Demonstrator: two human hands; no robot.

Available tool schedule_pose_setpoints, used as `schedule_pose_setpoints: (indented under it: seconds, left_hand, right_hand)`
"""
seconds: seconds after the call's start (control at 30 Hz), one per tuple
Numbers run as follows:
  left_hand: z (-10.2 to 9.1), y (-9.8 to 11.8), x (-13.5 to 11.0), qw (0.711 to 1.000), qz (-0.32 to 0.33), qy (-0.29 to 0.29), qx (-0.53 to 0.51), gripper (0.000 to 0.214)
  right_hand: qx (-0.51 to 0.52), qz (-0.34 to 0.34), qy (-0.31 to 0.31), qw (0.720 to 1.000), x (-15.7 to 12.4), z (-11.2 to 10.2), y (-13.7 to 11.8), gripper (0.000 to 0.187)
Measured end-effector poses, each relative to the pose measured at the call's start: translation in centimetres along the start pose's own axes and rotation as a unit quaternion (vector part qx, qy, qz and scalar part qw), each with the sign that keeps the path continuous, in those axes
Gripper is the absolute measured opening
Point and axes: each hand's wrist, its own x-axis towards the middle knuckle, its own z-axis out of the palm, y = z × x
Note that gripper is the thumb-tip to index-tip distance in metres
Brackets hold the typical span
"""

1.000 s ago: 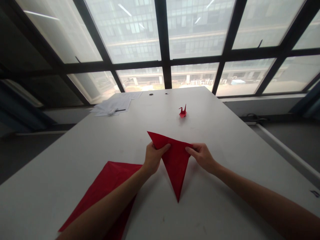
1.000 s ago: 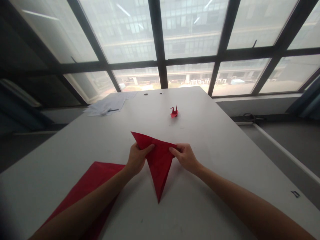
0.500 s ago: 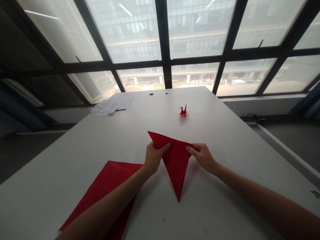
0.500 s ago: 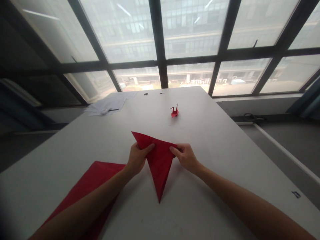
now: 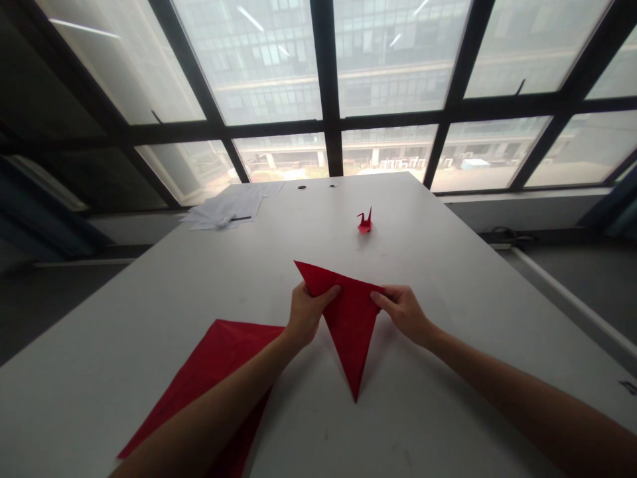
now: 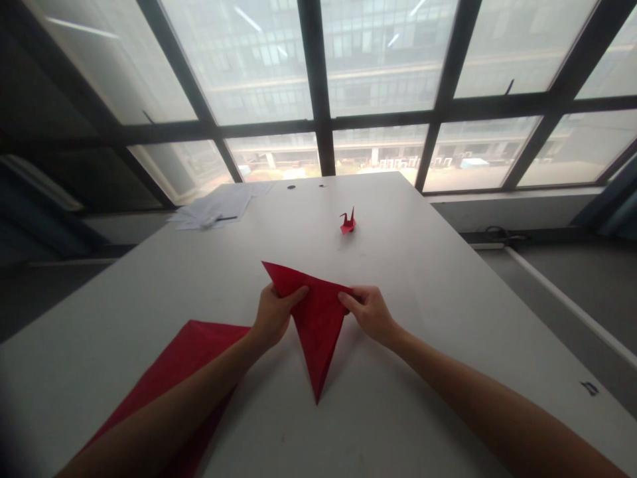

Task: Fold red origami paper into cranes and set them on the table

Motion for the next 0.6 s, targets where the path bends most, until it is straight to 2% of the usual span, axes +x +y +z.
schedule_pose_setpoints:
  seconds: [0.6]
  left_hand:
    - [-0.06, -0.10, 0.00, 1.000, -0.004, -0.007, 0.011, 0.035]
  right_hand:
    - [-0.006, 0.010, 0.004, 1.000, 0.23, -0.07, 0.43, 0.037]
